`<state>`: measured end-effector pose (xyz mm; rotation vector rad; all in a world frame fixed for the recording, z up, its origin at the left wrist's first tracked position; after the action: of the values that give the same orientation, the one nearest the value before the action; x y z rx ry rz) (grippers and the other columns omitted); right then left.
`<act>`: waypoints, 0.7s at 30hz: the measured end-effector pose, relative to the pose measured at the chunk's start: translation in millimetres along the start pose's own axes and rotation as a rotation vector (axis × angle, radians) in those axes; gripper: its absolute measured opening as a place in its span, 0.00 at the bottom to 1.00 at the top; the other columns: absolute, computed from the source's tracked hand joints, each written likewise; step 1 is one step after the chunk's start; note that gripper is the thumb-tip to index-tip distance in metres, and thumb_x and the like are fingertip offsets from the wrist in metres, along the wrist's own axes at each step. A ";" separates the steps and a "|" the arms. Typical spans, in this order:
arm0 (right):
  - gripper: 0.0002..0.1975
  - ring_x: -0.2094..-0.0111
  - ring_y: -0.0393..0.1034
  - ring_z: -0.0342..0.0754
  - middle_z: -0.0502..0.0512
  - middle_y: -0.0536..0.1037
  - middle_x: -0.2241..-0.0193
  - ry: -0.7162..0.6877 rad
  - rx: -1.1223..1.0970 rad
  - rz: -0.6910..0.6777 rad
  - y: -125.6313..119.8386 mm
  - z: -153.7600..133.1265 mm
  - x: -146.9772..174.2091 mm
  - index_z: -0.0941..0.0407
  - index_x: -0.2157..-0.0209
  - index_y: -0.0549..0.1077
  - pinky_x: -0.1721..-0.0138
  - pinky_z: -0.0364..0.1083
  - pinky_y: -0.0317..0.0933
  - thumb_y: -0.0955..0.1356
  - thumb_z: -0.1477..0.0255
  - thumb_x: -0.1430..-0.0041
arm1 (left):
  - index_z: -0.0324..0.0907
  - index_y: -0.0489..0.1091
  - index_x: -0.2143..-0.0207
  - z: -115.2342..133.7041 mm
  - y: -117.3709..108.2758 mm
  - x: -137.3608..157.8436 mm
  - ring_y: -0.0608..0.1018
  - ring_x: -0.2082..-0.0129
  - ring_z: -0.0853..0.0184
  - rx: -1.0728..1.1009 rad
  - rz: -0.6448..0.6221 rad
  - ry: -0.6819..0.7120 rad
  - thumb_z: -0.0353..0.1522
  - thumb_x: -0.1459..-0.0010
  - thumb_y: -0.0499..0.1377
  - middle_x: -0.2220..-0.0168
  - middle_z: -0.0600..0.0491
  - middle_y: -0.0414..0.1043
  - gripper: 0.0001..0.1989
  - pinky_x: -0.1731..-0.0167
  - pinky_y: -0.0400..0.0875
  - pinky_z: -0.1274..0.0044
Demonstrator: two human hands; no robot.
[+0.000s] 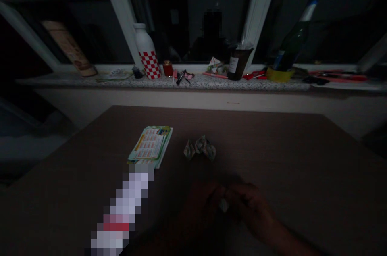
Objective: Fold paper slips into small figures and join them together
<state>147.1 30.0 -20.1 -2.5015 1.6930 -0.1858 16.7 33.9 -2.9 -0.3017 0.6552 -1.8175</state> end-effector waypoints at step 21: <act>0.23 0.86 0.53 0.37 0.44 0.61 0.88 0.025 -0.199 0.048 -1.3 0.3 0.2 0.58 0.80 0.63 0.84 0.39 0.46 0.61 0.56 0.39 | 0.37 0.69 0.74 4.9 6.8 -2.3 0.61 0.80 0.74 0.385 -0.199 -0.105 0.44 0.39 0.48 0.81 0.58 0.59 0.23 0.79 0.54 0.82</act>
<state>148.5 30.3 -20.2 -2.6030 1.8642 -0.0454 25.3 33.1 -2.5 -0.2058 0.1980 -2.0562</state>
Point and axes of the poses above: each hand's wrist, its own x-axis away from the middle knuckle, its own y-axis out of the palm, z = x × y, the point moved 5 cm from there along -x, towards the middle knuckle
